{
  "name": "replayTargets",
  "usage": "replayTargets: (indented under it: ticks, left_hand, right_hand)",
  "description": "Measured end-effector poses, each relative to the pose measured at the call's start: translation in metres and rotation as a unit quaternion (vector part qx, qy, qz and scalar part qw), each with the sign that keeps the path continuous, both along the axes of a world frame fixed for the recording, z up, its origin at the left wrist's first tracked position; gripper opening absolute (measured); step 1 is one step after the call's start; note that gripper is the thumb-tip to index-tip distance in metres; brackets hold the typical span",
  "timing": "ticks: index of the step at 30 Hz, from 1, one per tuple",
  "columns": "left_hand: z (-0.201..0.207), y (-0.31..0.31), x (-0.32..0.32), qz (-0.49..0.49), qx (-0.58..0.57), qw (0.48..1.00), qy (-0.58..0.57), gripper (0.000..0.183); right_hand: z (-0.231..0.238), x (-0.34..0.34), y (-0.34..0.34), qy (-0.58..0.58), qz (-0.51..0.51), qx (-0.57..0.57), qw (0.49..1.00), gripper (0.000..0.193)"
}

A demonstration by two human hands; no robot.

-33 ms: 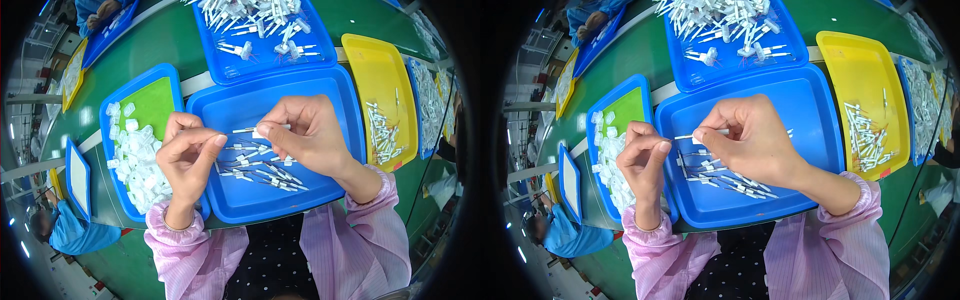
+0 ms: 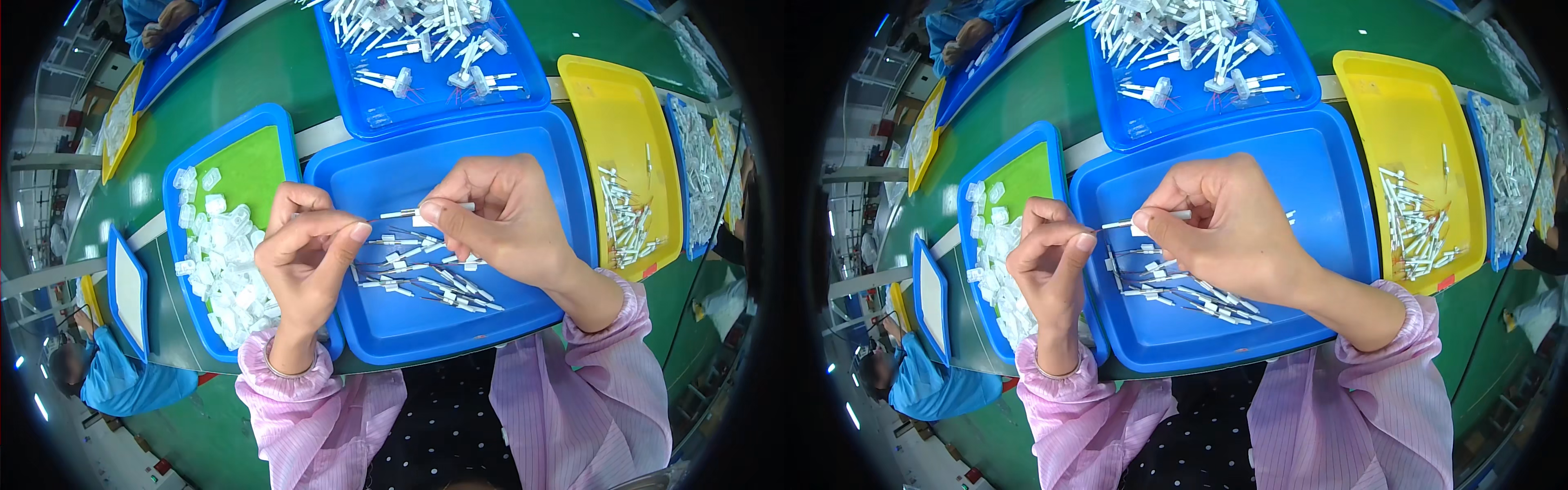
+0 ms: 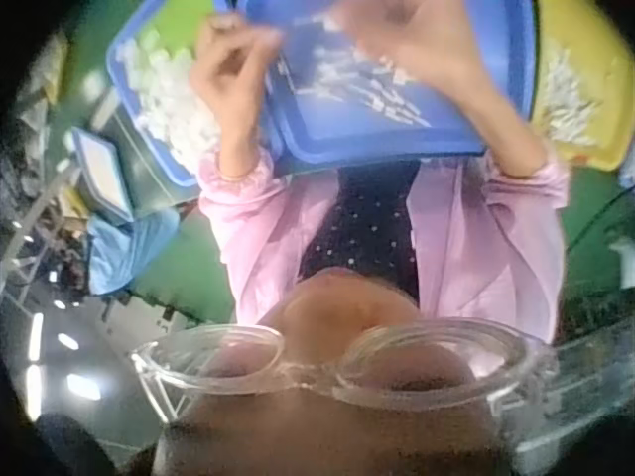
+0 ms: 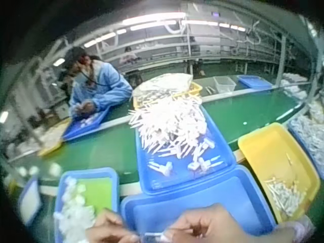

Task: The person assembles small electronic components by hand. They pick up a translucent plastic housing and insert a white cylindrical component with wires into it, repeating this process for multiple units and placing the finished assemblies into a blue tray.

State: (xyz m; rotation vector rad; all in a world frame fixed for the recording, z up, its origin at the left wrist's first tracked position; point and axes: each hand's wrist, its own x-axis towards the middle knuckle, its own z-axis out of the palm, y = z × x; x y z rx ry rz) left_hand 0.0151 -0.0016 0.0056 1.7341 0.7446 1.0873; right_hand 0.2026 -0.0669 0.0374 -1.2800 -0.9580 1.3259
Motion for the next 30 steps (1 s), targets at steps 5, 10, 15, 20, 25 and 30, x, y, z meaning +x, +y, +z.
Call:
replayTargets:
  ticks: [5,10,15,20,25,30]
  left_hand:
    - [-0.006,0.008,-0.007,-0.087,-0.078,0.988,-0.097,0.005]
    - [-0.005,0.015,-0.013,-0.042,-0.213,0.964,-0.153,0.016]
    - [0.002,0.009,0.001,-0.134,-0.395,0.893,-0.168,0.04]
    - [0.009,0.003,0.006,-0.199,-0.43,0.857,-0.204,0.043]
    - [0.002,0.009,0.0,-0.203,-0.469,0.822,-0.252,0.041]
    - [-0.004,0.007,0.001,-0.24,-0.479,0.788,-0.303,0.04]
  right_hand:
    - [0.002,0.005,0.002,0.047,0.03,-0.02,0.998,0.01]
    - [0.006,0.014,0.003,0.027,0.024,-0.016,0.999,0.01]
    - [-0.011,0.002,0.001,-0.018,-0.036,0.105,0.994,0.007]
    - [-0.015,0.001,0.002,-0.19,-0.06,0.159,0.967,0.002]
    - [-0.012,-0.002,0.002,-0.271,-0.074,0.252,0.926,0.004]
    - [-0.014,-0.005,0.005,-0.335,-0.099,0.323,0.879,0.009]
